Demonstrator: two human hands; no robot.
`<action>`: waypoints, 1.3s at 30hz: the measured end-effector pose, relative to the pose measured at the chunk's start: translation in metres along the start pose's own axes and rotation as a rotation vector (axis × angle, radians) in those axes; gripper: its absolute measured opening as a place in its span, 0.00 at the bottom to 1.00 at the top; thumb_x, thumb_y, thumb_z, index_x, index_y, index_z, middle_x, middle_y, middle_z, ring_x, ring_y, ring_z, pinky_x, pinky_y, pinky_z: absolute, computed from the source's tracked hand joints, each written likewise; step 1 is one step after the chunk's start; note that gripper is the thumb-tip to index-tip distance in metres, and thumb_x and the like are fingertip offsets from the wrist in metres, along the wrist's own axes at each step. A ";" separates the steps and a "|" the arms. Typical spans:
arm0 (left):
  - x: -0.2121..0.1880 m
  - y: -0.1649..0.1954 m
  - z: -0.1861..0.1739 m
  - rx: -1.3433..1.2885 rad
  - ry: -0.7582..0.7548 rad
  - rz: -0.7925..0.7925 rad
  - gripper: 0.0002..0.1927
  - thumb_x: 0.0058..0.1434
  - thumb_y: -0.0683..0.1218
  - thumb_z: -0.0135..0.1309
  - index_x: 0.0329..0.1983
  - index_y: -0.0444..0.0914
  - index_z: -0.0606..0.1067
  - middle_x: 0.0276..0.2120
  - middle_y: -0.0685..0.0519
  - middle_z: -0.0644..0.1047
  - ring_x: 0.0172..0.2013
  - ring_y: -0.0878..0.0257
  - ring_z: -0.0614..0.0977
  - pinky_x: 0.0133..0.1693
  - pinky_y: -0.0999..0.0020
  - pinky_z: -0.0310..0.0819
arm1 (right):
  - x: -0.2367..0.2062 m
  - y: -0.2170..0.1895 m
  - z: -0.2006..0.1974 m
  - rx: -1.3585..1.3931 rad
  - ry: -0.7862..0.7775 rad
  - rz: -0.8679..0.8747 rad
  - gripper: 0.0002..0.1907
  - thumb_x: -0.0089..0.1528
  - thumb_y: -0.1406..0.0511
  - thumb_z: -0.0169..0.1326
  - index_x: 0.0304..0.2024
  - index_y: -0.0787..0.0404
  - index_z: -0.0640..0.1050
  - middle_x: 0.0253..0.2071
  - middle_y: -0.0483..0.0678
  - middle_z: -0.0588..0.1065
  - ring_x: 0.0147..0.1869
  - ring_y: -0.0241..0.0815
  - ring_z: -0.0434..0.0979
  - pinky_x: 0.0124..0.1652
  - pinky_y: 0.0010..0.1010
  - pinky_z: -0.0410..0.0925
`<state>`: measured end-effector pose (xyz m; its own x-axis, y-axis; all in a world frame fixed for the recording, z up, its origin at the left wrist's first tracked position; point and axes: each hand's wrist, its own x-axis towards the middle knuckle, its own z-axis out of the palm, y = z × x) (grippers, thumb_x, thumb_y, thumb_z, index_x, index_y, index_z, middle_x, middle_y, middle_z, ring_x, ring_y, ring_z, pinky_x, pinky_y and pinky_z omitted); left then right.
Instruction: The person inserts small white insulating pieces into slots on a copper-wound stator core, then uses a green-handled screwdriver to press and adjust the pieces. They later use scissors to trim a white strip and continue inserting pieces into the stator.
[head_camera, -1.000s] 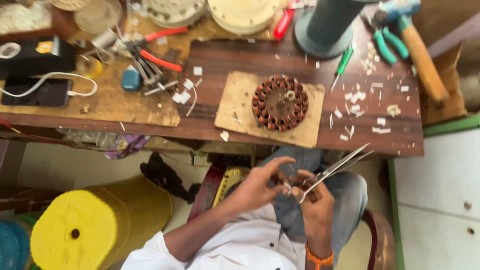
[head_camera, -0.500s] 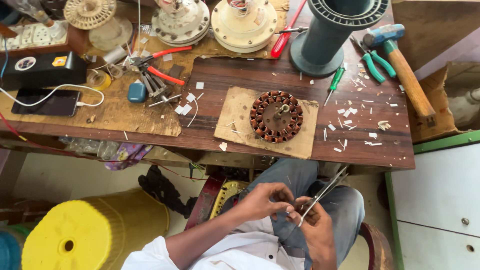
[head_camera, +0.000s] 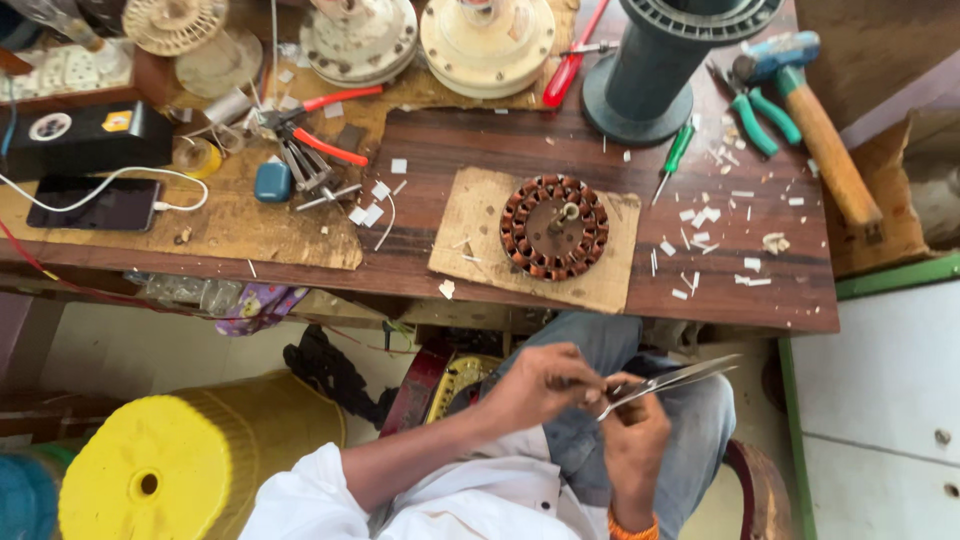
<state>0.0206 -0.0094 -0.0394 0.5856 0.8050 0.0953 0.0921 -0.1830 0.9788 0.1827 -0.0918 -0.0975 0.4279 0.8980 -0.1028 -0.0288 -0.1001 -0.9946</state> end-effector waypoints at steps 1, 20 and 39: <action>0.003 0.001 -0.001 -0.040 0.029 0.071 0.09 0.58 0.36 0.62 0.42 0.36 0.83 0.35 0.51 0.81 0.36 0.62 0.84 0.38 0.70 0.79 | 0.001 -0.009 0.000 -0.062 0.028 -0.065 0.15 0.58 0.72 0.66 0.45 0.68 0.76 0.37 0.47 0.77 0.40 0.33 0.77 0.39 0.23 0.73; -0.003 0.004 -0.023 -0.302 0.249 -0.259 0.08 0.70 0.43 0.57 0.40 0.31 0.78 0.29 0.53 0.82 0.30 0.70 0.86 0.25 0.79 0.76 | -0.036 -0.027 -0.021 0.060 -0.836 0.485 0.40 0.48 0.61 0.72 0.61 0.68 0.77 0.35 0.41 0.75 0.39 0.31 0.72 0.40 0.24 0.68; 0.000 0.006 -0.031 -0.220 0.280 -0.204 0.08 0.70 0.42 0.57 0.38 0.30 0.78 0.25 0.52 0.81 0.26 0.69 0.86 0.24 0.76 0.78 | -0.035 -0.017 -0.025 -0.014 -0.748 0.450 0.27 0.53 0.60 0.71 0.50 0.69 0.82 0.28 0.42 0.78 0.31 0.28 0.76 0.32 0.19 0.68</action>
<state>-0.0038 0.0065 -0.0285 0.3286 0.9403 -0.0890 -0.0086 0.0972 0.9952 0.1908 -0.1327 -0.0769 -0.3271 0.8172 -0.4747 -0.0388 -0.5135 -0.8572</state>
